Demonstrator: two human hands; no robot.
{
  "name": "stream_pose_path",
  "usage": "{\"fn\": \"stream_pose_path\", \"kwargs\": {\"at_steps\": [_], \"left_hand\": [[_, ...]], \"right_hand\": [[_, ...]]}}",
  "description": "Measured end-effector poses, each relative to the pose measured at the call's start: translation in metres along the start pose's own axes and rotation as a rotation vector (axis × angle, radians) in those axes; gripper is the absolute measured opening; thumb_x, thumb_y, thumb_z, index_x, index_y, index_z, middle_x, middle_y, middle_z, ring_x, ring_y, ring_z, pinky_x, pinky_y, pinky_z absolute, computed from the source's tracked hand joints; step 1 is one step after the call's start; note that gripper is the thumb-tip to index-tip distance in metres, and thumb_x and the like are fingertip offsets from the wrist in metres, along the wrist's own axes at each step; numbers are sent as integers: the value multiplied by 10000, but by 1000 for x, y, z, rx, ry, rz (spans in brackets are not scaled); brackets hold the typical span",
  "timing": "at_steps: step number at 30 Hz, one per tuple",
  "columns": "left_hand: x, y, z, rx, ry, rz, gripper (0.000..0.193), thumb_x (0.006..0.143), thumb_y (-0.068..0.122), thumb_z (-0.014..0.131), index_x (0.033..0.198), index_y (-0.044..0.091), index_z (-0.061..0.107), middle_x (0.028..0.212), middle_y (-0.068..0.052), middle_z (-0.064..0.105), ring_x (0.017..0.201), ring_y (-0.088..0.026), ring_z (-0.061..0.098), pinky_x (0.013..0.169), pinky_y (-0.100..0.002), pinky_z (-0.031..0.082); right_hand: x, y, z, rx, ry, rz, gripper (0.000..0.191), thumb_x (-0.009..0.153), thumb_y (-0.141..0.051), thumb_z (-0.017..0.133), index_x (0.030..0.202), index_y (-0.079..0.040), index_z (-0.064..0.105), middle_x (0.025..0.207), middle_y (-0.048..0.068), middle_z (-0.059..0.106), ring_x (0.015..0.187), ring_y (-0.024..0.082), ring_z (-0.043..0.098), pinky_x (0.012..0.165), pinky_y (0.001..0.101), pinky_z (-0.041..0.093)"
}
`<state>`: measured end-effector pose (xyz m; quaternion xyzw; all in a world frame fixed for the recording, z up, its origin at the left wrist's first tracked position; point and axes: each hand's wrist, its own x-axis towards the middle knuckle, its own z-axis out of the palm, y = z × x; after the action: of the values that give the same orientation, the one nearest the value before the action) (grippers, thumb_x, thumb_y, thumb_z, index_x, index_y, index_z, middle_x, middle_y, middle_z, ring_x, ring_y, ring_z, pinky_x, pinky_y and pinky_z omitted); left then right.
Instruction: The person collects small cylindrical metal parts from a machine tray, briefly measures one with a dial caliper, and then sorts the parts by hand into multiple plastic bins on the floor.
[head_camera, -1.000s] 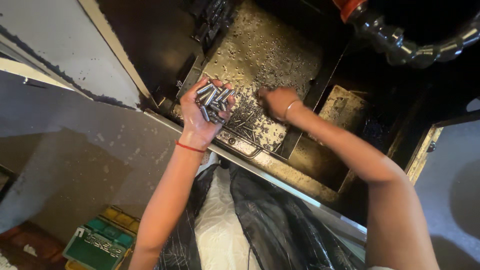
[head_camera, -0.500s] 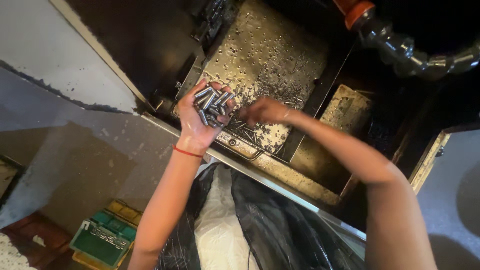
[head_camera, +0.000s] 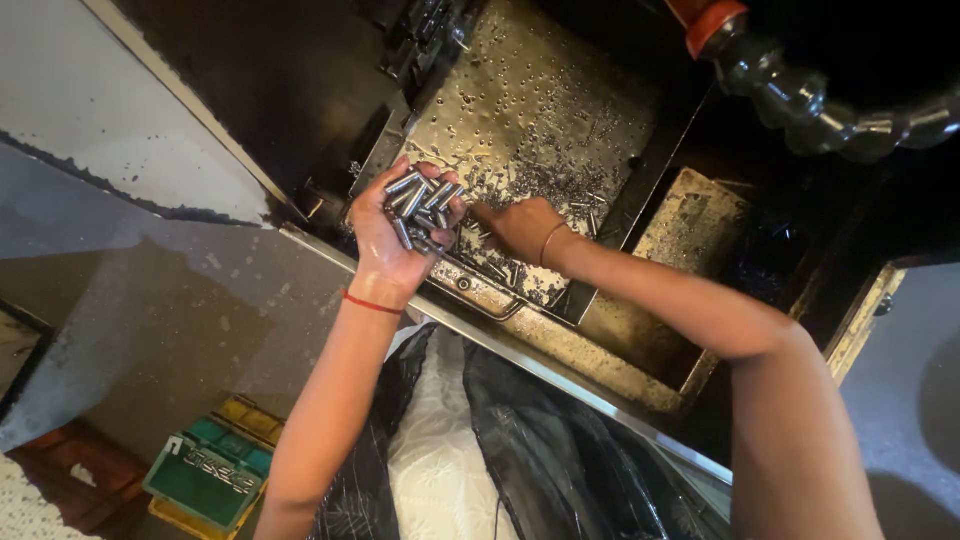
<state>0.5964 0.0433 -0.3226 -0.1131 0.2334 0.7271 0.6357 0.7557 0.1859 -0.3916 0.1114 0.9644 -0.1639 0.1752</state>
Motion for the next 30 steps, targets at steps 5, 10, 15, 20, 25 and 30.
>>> {"fn": "stream_pose_path", "kwargs": {"at_steps": [5,10,15,20,25,30], "left_hand": [[1,0,-1,10,16,18,307,977,351,570,942,65,675,970,-129,708,775,-283,700,485,-287,480],[3,-1,-2,47,43,41,303,968,356,571,937,75,678,958,-133,710,756,-284,702,473,-292,480],[4,-1,-2,21,9,18,302,965,362,566,944,80,673,970,-122,707,767,-282,703,484,-294,488],[3,-1,-2,32,-30,20,299,980,353,572,945,72,669,977,-129,703,790,-274,702,501,-288,501],[2,-2,-1,21,-16,1,295,961,353,581,939,73,672,978,-123,708,789,-272,703,493,-285,501],[3,-2,1,2,5,-21,284,947,352,590,930,79,669,973,-121,713,781,-271,703,483,-281,503]], "right_hand": [[4,9,7,-63,12,-57,378,942,-299,610,1274,-137,530,730,145,714,674,353,714,587,480,561],[8,1,18,-238,-126,-51,293,1014,-185,505,1286,-79,526,716,134,703,662,328,731,561,453,585],[14,2,13,-189,-188,6,248,1104,-285,439,1214,-118,585,804,147,737,708,326,698,640,451,558],[1,69,-20,1018,-292,-321,477,1015,-315,544,1415,-111,385,1277,75,584,979,158,685,622,333,654],[-13,118,-30,1461,-319,-106,600,1100,-528,415,976,-17,703,882,172,700,539,150,601,439,276,425],[-25,106,-39,495,-171,315,420,1002,-418,515,1096,-71,734,874,231,687,663,272,595,618,416,537]]}}
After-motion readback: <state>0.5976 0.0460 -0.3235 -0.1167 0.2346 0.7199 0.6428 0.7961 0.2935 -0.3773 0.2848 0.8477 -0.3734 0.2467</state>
